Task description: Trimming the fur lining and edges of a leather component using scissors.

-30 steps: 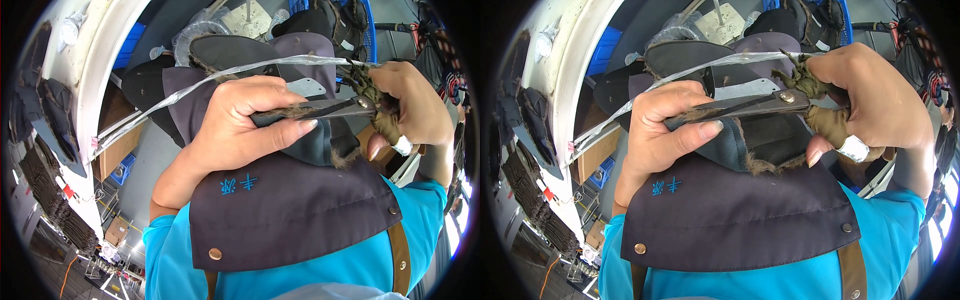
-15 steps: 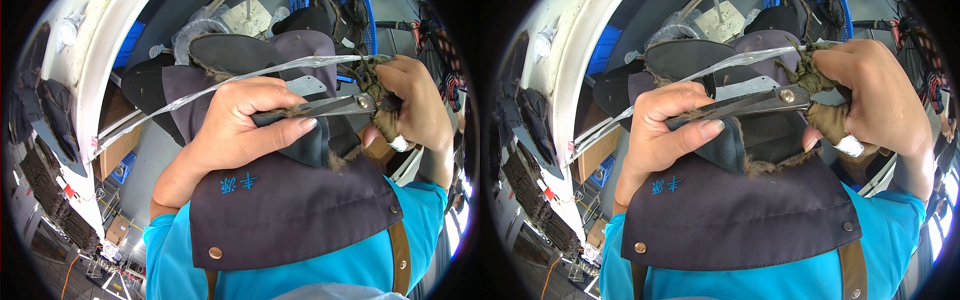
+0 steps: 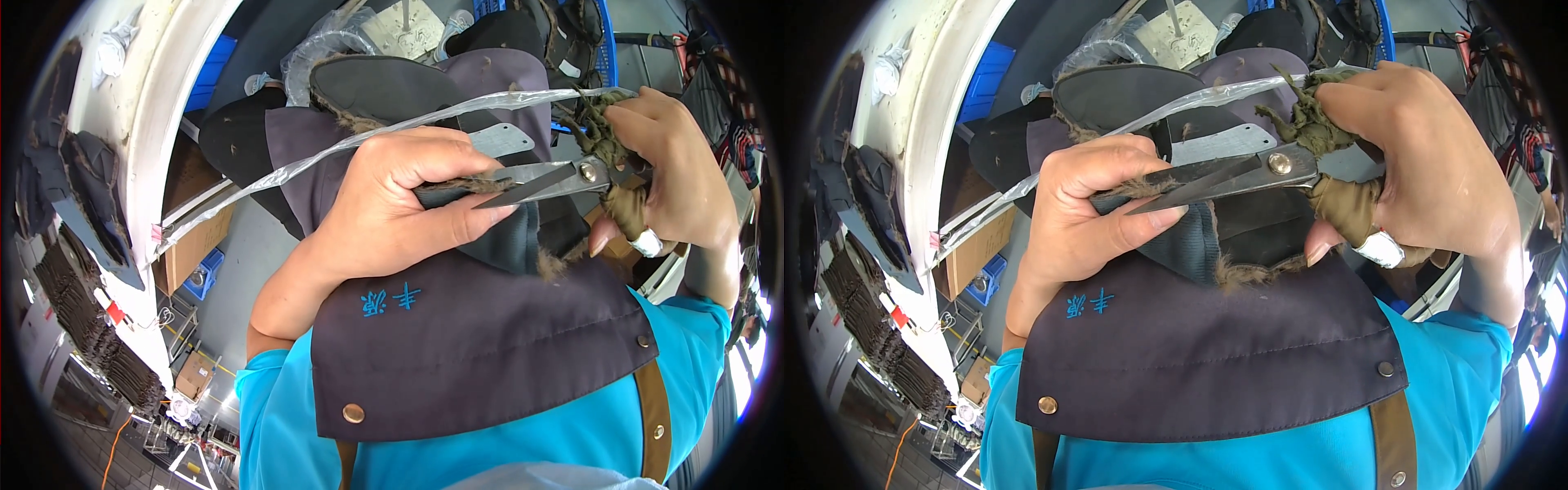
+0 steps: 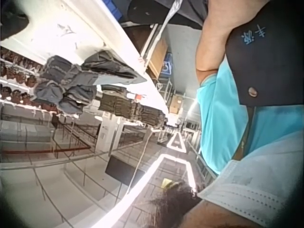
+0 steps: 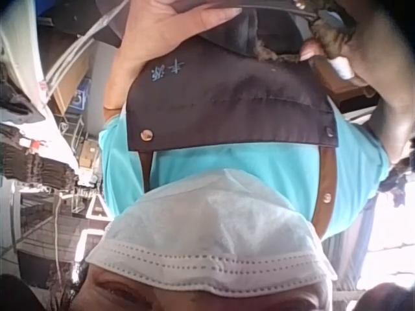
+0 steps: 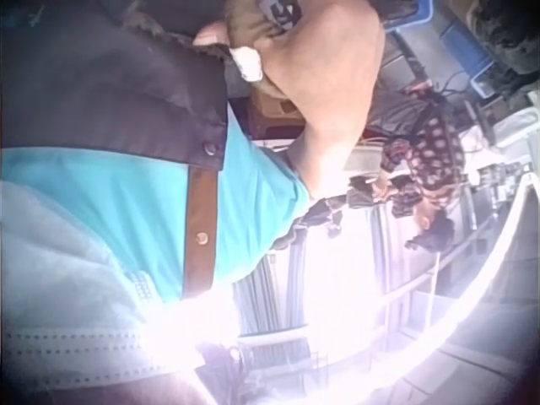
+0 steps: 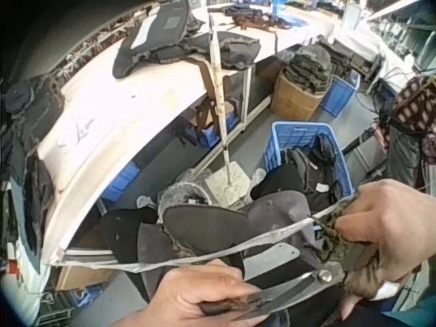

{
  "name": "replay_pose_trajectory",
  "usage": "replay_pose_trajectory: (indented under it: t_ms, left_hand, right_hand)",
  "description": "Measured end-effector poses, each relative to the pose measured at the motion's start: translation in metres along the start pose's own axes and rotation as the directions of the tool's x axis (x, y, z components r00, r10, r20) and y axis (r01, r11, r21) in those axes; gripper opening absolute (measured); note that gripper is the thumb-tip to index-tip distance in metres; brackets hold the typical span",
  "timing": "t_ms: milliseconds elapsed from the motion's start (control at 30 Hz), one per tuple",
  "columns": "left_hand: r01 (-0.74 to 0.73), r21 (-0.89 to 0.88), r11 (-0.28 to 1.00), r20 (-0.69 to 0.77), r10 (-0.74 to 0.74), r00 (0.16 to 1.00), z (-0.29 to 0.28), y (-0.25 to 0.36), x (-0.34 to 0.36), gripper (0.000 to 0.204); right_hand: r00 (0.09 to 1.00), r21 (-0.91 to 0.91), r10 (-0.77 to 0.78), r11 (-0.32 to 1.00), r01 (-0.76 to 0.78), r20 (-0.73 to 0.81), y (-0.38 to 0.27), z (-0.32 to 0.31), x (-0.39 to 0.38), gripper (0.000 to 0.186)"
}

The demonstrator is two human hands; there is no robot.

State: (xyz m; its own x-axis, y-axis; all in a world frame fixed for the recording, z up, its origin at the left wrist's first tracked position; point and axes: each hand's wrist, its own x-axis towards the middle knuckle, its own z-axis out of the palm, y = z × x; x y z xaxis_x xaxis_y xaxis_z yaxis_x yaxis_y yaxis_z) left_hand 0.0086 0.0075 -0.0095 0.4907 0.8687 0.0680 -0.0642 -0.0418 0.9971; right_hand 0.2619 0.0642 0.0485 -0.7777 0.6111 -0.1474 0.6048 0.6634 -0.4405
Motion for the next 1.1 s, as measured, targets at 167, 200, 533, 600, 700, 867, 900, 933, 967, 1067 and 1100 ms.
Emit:
replay_pose_trajectory:
  t_ms: [167,200,533,600,700,867,900,933,967,1067,1100]
  left_hand:
    - [0.014,-0.007,1.000,-0.018,-0.014,1.000,0.002,-0.001,-0.001,0.021]
    - [0.014,-0.007,1.000,-0.018,-0.015,1.000,0.002,-0.001,-0.001,0.021]
    - [0.051,0.003,0.999,-0.006,-0.051,0.999,0.002,0.001,0.003,0.013]
    - [0.071,0.001,0.997,0.009,-0.071,0.997,0.002,0.002,0.004,0.012]
    - [0.090,0.017,0.996,0.028,-0.090,0.996,0.002,0.002,0.002,0.012]
    - [0.085,-0.081,0.993,-0.068,-0.090,0.994,0.006,-0.002,-0.007,0.012]
    - [0.071,-0.078,0.994,-0.067,-0.076,0.995,0.006,-0.004,-0.006,0.012]
    - [0.105,-0.159,0.982,-0.085,-0.120,0.989,0.006,-0.006,-0.006,0.013]
    - [0.137,-0.243,0.960,-0.095,-0.164,0.982,0.005,-0.008,-0.004,0.014]
    - [0.151,-0.263,0.953,-0.083,-0.178,0.980,0.005,-0.004,-0.001,0.021]
    - [0.118,-0.284,0.951,-0.091,-0.149,0.985,0.003,-0.006,0.001,0.023]
  right_hand:
    - [1.000,0.006,-0.004,1.000,0.004,-0.016,-0.001,0.001,0.002,0.051]
    - [1.000,0.010,0.005,1.000,-0.006,0.016,-0.001,0.001,0.003,0.050]
    - [0.999,-0.069,-0.010,0.998,0.007,-0.031,-0.001,0.002,0.002,0.052]
    - [0.999,-0.061,-0.010,0.998,0.008,-0.033,-0.001,0.002,0.002,0.054]
    - [1.000,-0.075,0.006,0.997,-0.006,-0.006,-0.006,-0.003,0.002,0.051]
    - [0.998,0.103,-0.017,0.995,0.011,0.058,0.004,0.007,0.006,0.046]
    - [0.998,0.362,0.035,0.931,-0.049,0.045,0.009,0.014,0.008,0.046]
    - [0.995,0.597,0.085,0.796,-0.096,0.047,0.013,0.023,0.009,0.046]
    - [0.983,0.773,0.174,0.615,-0.154,0.057,0.016,0.037,0.008,0.049]
    - [0.944,0.942,0.329,0.307,-0.133,0.026,0.010,0.058,0.008,0.054]
    - [0.902,0.972,0.430,0.225,-0.072,-0.032,0.002,0.070,0.012,0.055]
